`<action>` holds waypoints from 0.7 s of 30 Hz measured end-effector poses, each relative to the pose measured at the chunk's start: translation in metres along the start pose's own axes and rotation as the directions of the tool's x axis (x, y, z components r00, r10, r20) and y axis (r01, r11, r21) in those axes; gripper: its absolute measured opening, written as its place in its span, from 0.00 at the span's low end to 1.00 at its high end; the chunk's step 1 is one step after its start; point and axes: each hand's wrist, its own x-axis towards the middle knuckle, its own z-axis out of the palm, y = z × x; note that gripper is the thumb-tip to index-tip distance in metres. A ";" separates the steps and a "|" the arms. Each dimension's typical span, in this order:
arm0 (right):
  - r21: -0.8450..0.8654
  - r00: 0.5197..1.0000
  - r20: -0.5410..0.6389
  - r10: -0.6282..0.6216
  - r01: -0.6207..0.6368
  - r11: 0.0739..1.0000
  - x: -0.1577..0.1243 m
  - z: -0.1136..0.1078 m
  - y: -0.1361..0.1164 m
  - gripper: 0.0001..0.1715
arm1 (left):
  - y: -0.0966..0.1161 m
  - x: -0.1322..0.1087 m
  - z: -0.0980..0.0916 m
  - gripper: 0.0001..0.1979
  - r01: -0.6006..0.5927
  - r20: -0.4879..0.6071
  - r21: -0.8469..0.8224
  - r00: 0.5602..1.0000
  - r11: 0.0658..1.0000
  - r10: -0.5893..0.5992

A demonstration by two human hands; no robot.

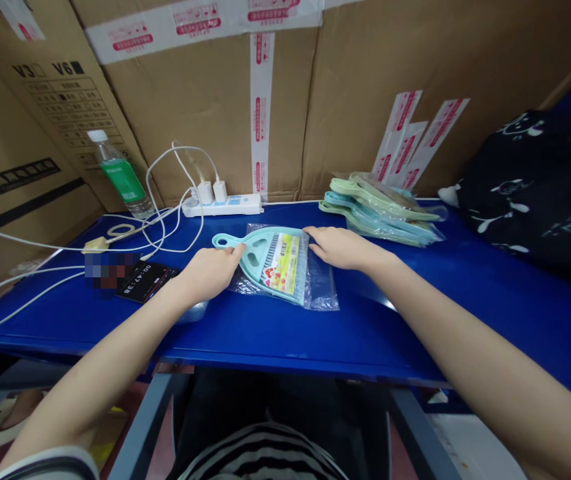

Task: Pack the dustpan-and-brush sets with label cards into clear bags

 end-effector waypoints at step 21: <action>-0.014 1.000 0.005 -0.007 0.007 1.000 -0.001 0.000 -0.001 0.22 | -0.001 0.001 0.002 0.22 -0.010 -0.020 0.003 1.000 1.000 0.010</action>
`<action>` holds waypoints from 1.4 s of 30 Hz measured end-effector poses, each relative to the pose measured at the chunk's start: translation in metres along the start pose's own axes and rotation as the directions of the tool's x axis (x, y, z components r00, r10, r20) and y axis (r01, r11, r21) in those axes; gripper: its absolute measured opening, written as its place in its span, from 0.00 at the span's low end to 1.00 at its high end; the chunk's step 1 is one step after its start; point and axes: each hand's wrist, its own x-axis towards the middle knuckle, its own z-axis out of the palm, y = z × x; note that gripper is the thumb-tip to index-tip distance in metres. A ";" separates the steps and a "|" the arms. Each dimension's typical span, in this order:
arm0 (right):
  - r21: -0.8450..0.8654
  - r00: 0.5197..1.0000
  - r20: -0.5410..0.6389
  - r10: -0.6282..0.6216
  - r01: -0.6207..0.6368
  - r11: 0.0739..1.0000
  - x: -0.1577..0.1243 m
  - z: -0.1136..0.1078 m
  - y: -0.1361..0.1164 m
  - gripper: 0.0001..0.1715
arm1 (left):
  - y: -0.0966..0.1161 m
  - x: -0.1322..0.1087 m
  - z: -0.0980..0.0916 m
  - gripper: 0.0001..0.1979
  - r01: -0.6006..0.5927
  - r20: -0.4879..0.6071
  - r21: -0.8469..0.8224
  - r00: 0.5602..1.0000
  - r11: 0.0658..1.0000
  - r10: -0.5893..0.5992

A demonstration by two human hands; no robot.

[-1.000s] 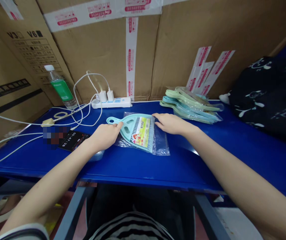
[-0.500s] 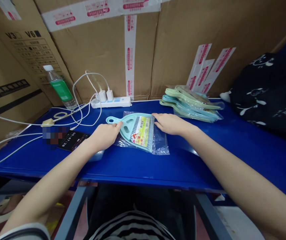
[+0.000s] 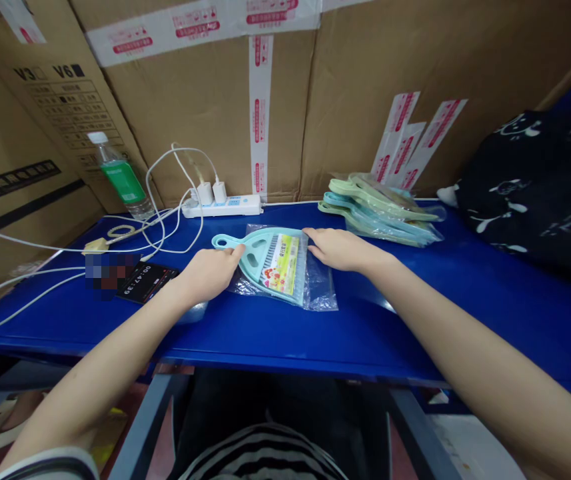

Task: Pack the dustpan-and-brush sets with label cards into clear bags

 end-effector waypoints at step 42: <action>-0.025 0.998 0.054 0.031 -0.030 0.999 -0.004 -0.005 -0.007 0.23 | 0.001 0.001 -0.001 0.23 0.023 0.030 -0.009 0.999 1.000 -0.023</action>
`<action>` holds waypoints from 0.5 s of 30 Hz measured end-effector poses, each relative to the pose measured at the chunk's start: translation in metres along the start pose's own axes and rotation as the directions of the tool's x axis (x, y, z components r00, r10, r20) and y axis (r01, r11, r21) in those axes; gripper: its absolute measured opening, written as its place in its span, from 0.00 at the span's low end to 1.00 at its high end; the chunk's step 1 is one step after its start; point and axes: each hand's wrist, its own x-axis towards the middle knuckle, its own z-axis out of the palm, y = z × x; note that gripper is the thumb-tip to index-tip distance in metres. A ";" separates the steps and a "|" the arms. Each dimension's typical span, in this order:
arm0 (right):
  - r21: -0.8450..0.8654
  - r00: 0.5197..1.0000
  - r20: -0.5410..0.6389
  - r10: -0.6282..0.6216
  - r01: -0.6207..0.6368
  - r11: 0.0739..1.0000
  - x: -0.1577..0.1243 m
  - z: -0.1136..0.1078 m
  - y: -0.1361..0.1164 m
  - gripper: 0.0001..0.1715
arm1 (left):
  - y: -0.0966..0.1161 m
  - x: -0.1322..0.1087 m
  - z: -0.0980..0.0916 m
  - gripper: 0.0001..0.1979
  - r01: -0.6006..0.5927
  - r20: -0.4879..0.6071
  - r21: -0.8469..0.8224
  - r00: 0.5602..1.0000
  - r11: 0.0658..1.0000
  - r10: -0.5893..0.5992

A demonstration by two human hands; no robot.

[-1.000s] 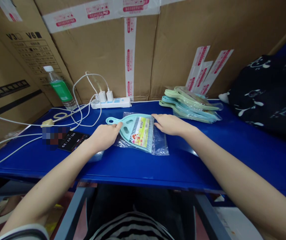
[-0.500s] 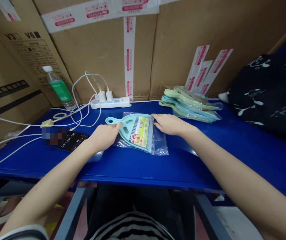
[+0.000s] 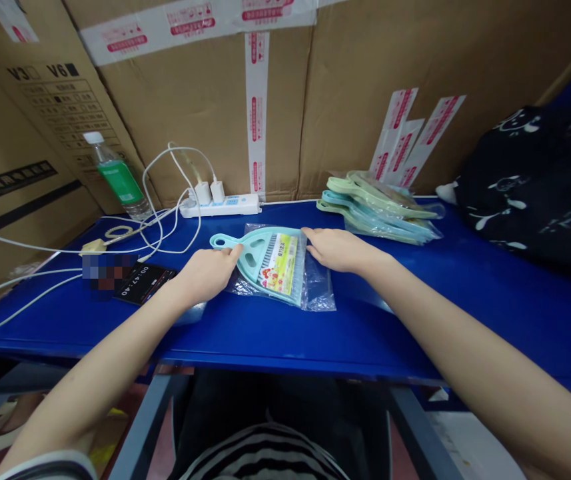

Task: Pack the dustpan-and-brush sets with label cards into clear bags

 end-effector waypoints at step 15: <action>0.010 1.000 0.009 0.005 -0.005 1.000 -0.002 -0.002 -0.001 0.23 | 0.002 -0.002 -0.001 0.24 -0.001 0.002 0.032 1.000 0.999 0.001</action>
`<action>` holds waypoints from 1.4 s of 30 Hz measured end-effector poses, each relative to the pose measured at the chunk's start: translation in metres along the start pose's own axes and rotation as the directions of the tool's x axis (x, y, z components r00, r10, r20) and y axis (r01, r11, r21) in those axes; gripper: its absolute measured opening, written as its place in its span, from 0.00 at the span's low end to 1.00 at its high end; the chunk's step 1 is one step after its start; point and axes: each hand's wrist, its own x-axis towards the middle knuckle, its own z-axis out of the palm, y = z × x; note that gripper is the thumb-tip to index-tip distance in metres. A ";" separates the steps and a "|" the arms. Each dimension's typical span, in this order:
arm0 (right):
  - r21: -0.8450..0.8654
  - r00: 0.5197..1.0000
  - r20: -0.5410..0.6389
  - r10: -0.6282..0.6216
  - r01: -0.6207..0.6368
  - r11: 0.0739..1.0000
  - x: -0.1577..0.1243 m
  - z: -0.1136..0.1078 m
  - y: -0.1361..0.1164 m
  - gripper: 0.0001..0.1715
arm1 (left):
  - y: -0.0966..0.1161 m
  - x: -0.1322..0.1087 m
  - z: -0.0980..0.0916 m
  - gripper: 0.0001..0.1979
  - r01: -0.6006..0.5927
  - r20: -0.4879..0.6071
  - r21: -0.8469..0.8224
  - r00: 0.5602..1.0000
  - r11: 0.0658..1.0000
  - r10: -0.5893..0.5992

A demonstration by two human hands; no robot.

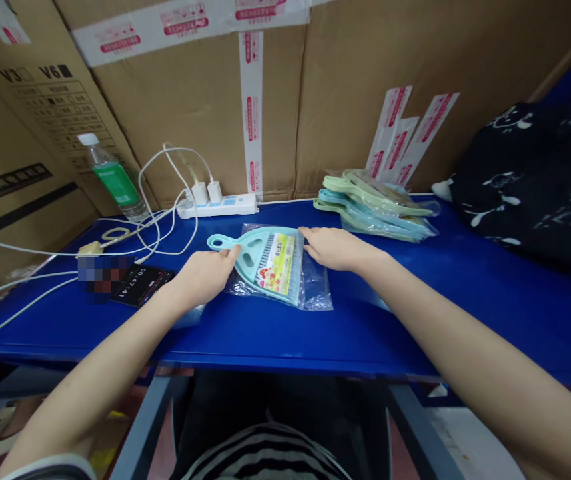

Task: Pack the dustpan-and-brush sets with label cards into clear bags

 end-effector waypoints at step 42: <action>-0.004 0.998 -0.007 0.070 -0.070 0.998 -0.002 -0.003 -0.002 0.21 | 0.000 -0.003 0.000 0.26 -0.021 0.003 0.003 1.000 1.000 0.021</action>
